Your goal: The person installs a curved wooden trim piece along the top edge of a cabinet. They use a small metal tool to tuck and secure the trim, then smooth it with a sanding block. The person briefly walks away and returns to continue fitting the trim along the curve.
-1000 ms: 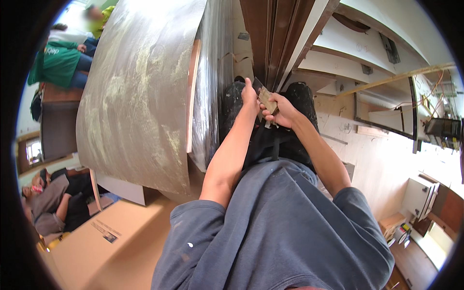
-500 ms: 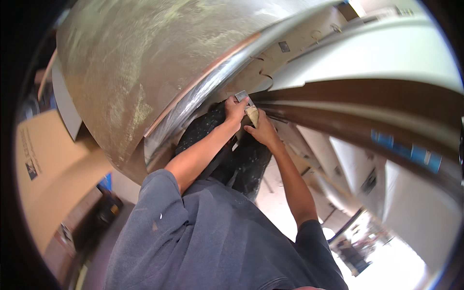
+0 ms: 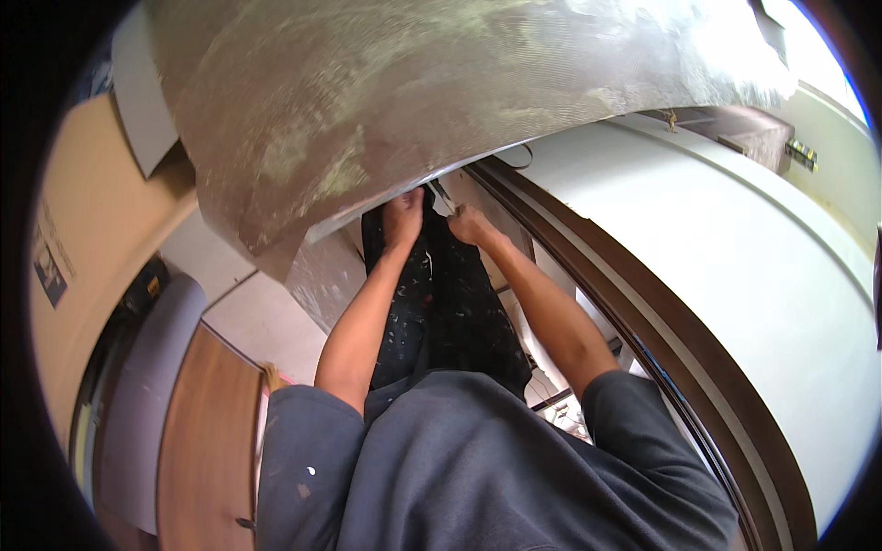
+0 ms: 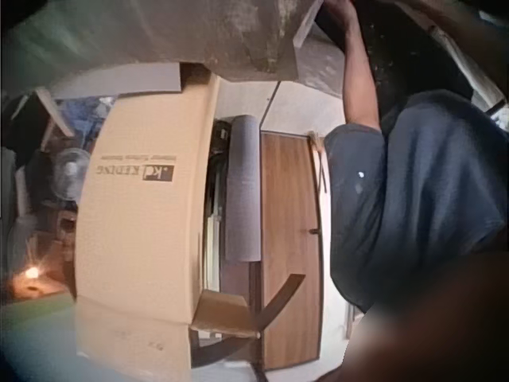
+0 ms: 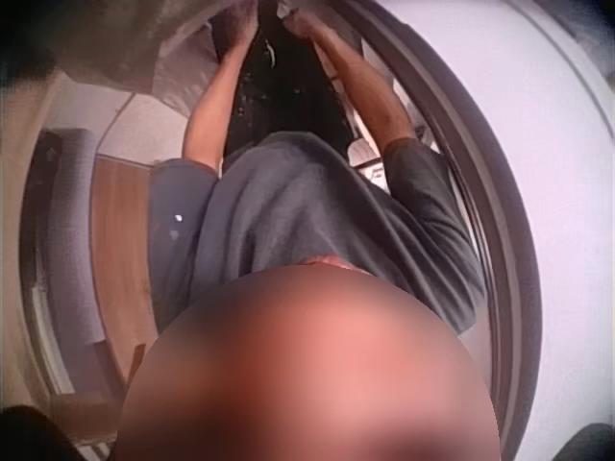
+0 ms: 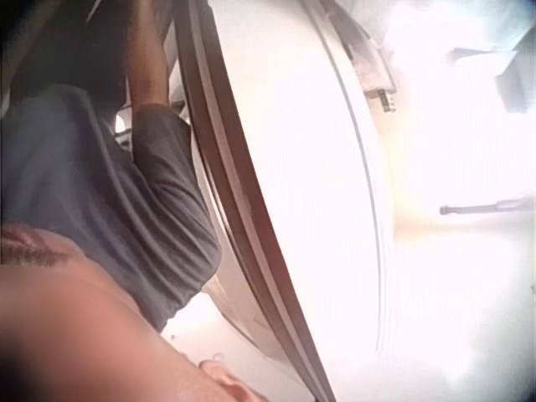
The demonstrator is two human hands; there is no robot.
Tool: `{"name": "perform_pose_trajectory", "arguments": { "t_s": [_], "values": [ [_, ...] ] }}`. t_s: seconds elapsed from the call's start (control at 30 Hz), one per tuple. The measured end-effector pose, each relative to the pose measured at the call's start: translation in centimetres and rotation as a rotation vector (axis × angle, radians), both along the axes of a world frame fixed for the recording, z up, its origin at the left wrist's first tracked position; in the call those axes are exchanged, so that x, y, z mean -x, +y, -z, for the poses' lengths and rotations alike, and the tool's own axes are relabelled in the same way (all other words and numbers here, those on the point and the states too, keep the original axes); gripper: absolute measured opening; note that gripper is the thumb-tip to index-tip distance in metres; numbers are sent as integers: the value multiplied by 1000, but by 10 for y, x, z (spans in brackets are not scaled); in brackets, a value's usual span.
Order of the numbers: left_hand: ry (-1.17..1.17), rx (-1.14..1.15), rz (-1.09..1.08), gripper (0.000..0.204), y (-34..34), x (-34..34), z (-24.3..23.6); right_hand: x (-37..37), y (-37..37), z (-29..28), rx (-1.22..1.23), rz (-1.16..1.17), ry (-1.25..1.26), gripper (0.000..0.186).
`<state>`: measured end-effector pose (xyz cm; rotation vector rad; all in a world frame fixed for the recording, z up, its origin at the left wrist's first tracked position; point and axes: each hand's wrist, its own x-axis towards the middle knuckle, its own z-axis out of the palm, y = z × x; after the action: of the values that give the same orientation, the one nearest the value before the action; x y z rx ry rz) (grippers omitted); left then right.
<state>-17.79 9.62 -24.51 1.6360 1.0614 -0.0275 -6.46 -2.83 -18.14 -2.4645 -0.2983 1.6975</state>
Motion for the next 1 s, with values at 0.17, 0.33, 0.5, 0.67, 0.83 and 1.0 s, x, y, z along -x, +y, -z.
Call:
{"name": "perform_pose_trajectory", "arguments": {
  "t_s": [0.17,0.33,0.5,0.67,0.83,1.0],
  "values": [
    [157,-75,-382,17,29,155,4,3,16,28,25,-254,7,72],
    [437,-491,-620,30,54,283,25,30,48,49,36,239,285,50],
    [814,-585,-647,71,89,349,77,98,84,127,-15,631,424,28],
    [610,-116,-634,91,103,371,129,154,102,206,-258,894,590,19],
    [673,79,-602,100,118,377,125,182,134,176,-79,784,527,33],
    [632,126,-573,103,127,368,96,194,158,141,-58,638,411,63]
  ]
}}
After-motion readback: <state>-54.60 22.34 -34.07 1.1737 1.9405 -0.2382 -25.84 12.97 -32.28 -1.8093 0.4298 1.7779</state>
